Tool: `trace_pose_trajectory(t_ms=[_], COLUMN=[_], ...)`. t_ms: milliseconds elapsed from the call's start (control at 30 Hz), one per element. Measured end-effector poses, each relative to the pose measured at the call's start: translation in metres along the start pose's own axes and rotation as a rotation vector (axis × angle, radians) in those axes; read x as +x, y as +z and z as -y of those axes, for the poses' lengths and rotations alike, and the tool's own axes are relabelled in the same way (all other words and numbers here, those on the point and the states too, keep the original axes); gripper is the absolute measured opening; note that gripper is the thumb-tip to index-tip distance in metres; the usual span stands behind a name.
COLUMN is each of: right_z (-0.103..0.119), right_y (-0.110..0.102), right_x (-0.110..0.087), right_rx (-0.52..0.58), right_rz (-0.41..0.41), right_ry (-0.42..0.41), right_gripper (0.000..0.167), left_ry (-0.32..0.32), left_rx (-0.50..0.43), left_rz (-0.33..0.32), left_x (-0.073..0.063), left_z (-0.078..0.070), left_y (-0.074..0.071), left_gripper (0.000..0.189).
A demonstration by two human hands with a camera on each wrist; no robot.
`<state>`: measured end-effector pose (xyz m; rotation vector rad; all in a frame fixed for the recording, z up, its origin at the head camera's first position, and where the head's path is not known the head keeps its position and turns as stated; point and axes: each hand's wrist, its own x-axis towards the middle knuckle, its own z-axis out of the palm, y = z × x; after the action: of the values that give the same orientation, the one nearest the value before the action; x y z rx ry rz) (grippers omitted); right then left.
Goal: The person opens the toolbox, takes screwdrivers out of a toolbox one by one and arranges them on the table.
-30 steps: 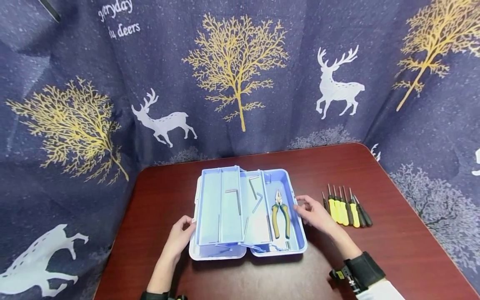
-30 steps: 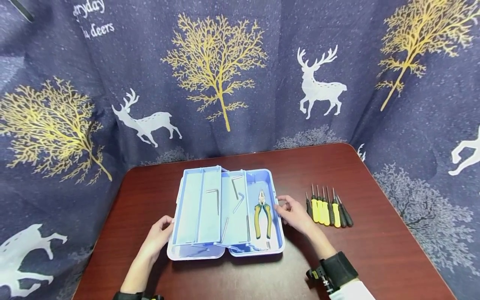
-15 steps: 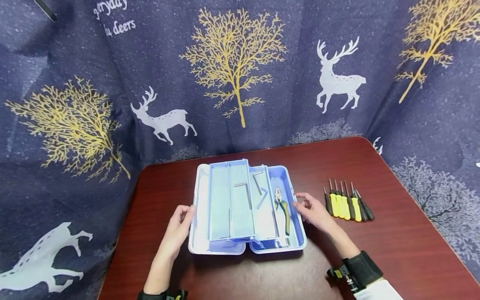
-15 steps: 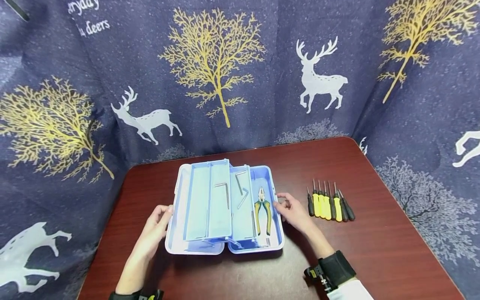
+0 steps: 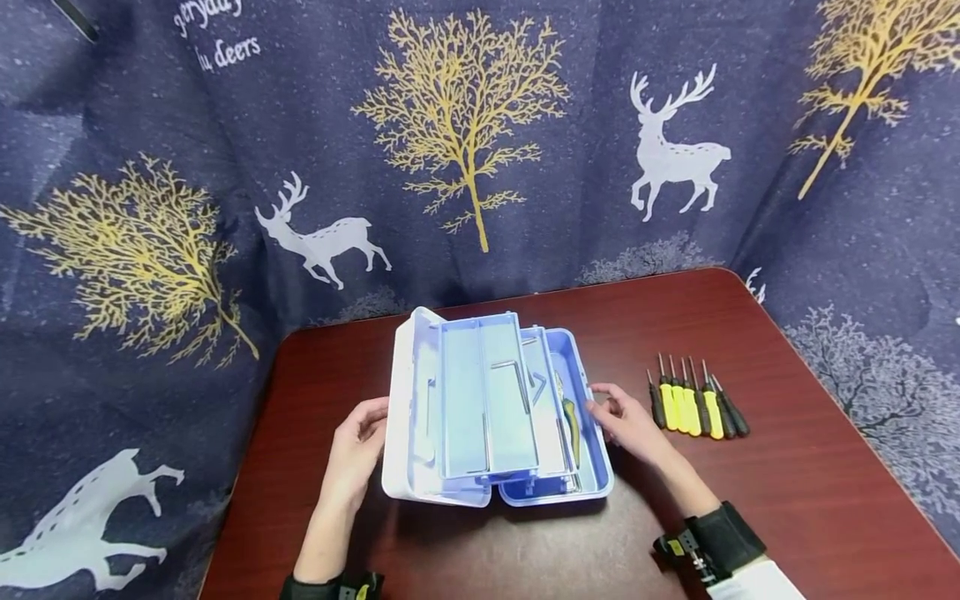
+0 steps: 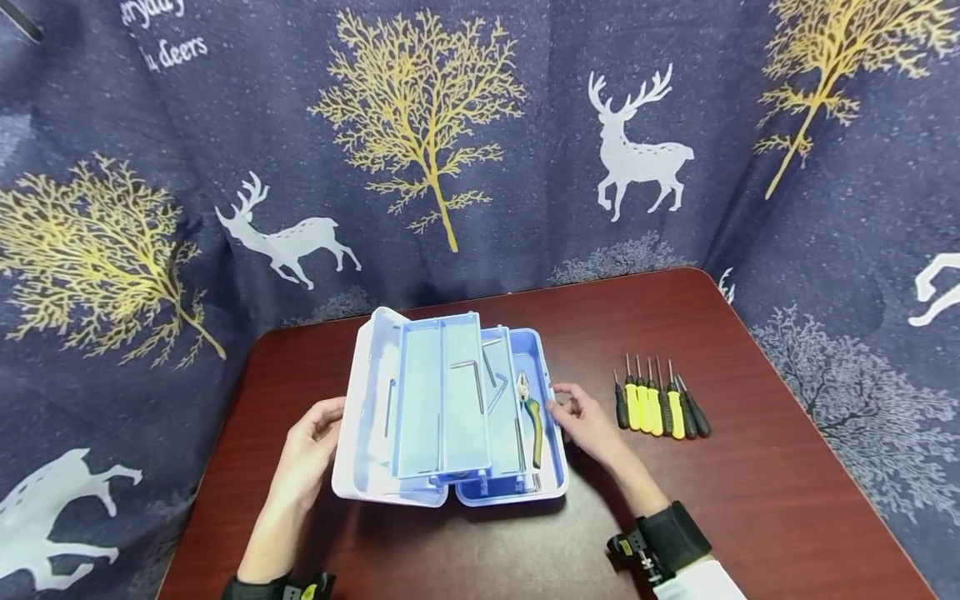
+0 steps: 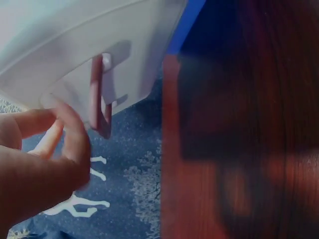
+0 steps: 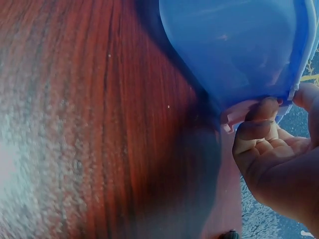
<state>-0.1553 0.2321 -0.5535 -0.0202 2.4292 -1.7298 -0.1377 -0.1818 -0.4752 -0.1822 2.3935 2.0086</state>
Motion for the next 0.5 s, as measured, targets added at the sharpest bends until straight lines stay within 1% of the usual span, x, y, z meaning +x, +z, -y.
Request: trace_pose_trajectory(t_ms=[100, 133, 267, 333, 400, 500], right_z=[0.000, 0.000, 0.000, -0.001, -0.004, -0.009], right_y=[0.001, 0.001, 0.001, 0.000, -0.001, -0.002], right_x=[-0.001, -0.001, -0.002, -0.003, -0.004, -0.006], right_rx=[-0.006, -0.005, 0.006, 0.025, 0.057, 0.085], right_rz=[-0.012, -0.015, -0.011, -0.002, 0.016, 0.042], right_ry=[0.013, 0.017, 0.018, 0.003, -0.019, -0.056], right_gripper=[0.046, 0.045, 0.046, 0.044, 0.042, 0.040], left_ry=[0.003, -0.005, -0.064, -0.096, -0.123, -0.138], left_rx=[0.016, 0.022, 0.023, 0.020, 0.015, -0.006], left_rz=[0.004, 0.011, 0.073, 0.094, 0.101, 0.101], left_x=[0.001, 0.001, 0.000, -0.001, -0.002, -0.002], left_z=[0.001, 0.001, 0.002, 0.002, 0.002, 0.002], left_y=[0.002, 0.002, 0.004, 0.005, 0.007, 0.011], left_gripper=[0.040, 0.043, 0.058, 0.064, 0.068, 0.067])
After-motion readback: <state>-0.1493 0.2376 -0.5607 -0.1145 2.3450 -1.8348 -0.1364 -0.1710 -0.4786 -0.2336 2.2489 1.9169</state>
